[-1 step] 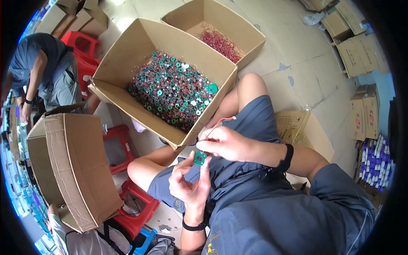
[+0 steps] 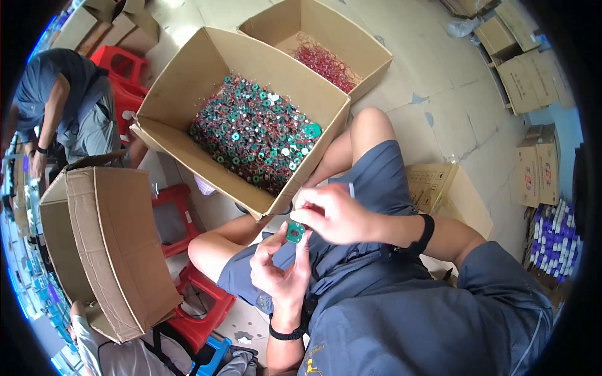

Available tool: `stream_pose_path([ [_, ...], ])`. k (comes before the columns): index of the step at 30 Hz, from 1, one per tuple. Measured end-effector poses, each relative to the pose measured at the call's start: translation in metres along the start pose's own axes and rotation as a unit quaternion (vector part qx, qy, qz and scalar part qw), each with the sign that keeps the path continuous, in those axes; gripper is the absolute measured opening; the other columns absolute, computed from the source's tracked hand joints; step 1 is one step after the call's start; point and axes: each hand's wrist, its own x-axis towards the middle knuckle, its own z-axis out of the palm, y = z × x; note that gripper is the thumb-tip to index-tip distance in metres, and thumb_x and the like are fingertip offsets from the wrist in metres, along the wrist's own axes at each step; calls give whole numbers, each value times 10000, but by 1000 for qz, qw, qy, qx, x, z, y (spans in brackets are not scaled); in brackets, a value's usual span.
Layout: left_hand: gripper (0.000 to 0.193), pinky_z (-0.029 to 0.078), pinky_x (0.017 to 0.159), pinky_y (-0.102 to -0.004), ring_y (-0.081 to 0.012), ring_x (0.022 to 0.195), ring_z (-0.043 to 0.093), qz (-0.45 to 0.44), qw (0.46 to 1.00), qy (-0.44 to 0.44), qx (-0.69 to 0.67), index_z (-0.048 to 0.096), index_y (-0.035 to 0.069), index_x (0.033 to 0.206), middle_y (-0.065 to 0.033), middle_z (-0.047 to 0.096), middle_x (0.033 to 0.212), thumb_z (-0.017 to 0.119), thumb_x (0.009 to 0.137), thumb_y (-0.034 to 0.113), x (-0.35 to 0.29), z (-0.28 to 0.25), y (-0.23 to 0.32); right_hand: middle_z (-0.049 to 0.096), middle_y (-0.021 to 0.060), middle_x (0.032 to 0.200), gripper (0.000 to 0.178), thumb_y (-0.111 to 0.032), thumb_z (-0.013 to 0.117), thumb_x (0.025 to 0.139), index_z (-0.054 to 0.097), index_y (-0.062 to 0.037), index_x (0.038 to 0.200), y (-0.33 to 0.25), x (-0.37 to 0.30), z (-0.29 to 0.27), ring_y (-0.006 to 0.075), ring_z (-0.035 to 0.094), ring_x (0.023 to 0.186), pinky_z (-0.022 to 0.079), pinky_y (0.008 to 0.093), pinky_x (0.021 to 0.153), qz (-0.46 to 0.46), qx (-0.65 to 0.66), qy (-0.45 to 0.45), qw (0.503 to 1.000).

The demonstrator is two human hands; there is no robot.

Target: Assembling small plastic components by hand in a manufacturing facility.

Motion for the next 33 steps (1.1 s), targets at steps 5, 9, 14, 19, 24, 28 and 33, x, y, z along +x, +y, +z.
stream_pose_path([
  [5,492,588,874,-386,-241,923,707,-24,1000,-3,-1,468,20,1022,-193,685,966,867,733,7,-1,-5,2,557,49,710,122,-113,614,913,596,-36,819,-7,6,-1,211,561,615,491,350,595,-322,-275,26,906],
  [9,492,588,865,-373,-255,941,712,-5,999,12,-31,465,19,1028,-190,692,972,862,736,1,2,-1,2,565,-15,733,248,-215,599,997,617,-6,866,16,7,-3,75,557,653,465,274,590,259,362,-112,888],
  [14,518,586,850,-354,-284,991,714,-46,999,-17,15,465,15,1036,-190,699,1003,876,721,3,0,-5,5,571,116,822,93,-59,649,812,566,-15,809,-14,-2,2,310,597,711,495,409,615,-267,-269,34,925],
  [19,511,588,842,-346,-256,958,716,-21,999,9,-33,468,6,1032,-201,698,1002,877,726,15,2,-2,7,606,106,704,200,-201,645,936,607,-26,847,7,6,-2,186,592,609,457,337,571,134,193,-75,969],
  [24,523,585,861,-349,-245,925,720,-43,999,-4,-13,468,5,1027,-194,695,992,885,711,2,0,-1,1,507,107,678,90,-37,647,858,583,-32,796,-3,-2,4,312,559,603,461,354,561,-270,-203,75,938],
  [28,511,586,853,-342,-244,932,721,-18,999,11,-33,473,9,1029,-197,696,998,881,722,14,0,1,4,548,48,734,182,-152,670,920,594,-17,825,3,-1,0,120,544,642,420,292,550,-6,37,-4,999],
  [33,504,585,837,-333,-247,929,722,-37,999,-2,-12,474,9,1028,-197,696,1002,880,730,28,-1,0,1,564,-19,799,196,-200,554,1029,614,-37,939,24,0,3,25,464,652,373,203,567,175,267,-88,944],
])
